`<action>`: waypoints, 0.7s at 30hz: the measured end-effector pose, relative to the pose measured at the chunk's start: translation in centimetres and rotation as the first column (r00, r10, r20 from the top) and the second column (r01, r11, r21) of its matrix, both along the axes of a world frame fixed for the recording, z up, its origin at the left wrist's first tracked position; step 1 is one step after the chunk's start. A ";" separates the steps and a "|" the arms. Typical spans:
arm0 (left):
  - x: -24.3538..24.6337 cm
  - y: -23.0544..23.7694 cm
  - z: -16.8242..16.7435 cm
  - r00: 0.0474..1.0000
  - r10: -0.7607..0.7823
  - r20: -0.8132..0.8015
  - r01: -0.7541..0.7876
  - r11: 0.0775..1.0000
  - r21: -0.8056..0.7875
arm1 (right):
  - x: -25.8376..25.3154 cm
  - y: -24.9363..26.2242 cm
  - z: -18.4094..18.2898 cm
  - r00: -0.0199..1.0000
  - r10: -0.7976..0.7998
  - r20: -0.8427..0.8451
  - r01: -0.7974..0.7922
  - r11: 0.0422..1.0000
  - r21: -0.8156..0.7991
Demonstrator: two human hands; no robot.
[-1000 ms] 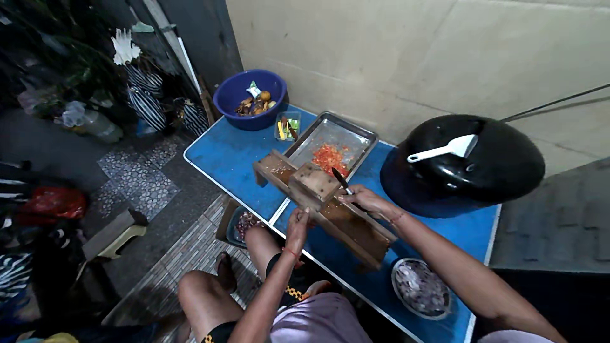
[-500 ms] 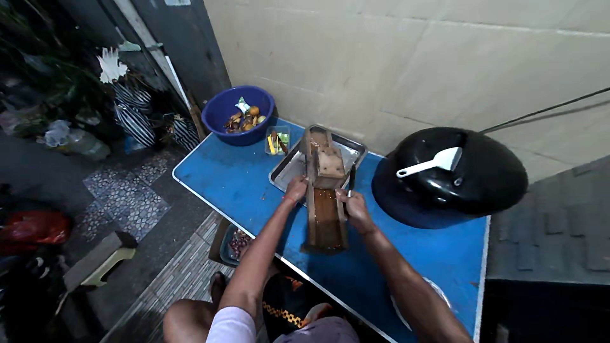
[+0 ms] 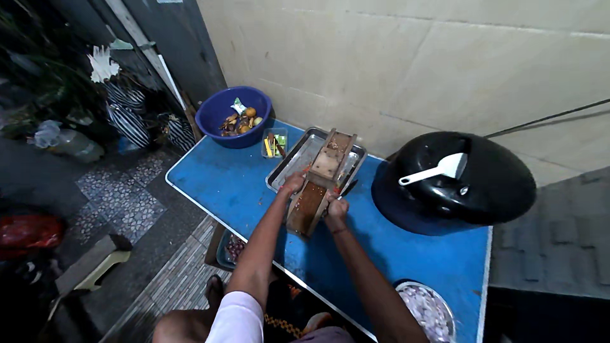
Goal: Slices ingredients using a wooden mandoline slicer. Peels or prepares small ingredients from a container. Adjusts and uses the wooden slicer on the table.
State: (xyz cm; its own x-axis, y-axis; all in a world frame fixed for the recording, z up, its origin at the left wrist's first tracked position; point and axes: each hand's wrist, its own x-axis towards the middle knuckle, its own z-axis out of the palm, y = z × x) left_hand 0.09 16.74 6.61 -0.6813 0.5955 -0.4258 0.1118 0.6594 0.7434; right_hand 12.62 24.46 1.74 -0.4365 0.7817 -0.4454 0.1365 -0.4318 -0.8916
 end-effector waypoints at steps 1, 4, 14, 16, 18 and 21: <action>-0.3 0.1 -0.3 0.999 -0.008 -0.036 0.009 1.000 0.005 | -0.2 0.2 0.0 1.000 0.018 0.011 -0.018 1.000 -0.003; -0.9 -0.2 -0.8 0.982 0.054 -0.181 -0.055 0.998 -0.004 | -0.6 0.7 -0.2 0.998 0.057 -0.003 -0.057 0.998 -0.001; 5.0 -15.1 -3.2 0.867 0.490 -0.086 -0.421 0.814 0.400 | 7.0 2.5 -4.0 0.979 0.181 -0.094 -0.156 0.962 0.224; 8.0 -19.2 -4.1 0.826 0.563 -0.030 -0.516 0.777 0.362 | 9.1 1.8 -5.1 0.974 0.226 0.000 -0.216 0.931 0.296; 10.6 -22.8 -5.7 0.766 0.643 0.003 -0.609 0.724 0.325 | 10.9 0.9 -6.0 0.963 0.256 0.082 -0.268 0.906 0.328; 13.7 -27.5 -8.4 0.640 0.764 0.083 -0.743 0.587 0.321 | 13.1 -0.9 -6.1 0.945 0.304 0.122 -0.328 0.869 0.372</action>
State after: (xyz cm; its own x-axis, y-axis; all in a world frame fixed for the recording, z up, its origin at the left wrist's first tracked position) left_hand 13.76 -10.81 -1.76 -0.9621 -0.0572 -0.2668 -0.2721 0.2741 0.9224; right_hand 25.76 23.58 -4.40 -0.6716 0.7205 -0.1729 0.2646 0.0152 -0.9643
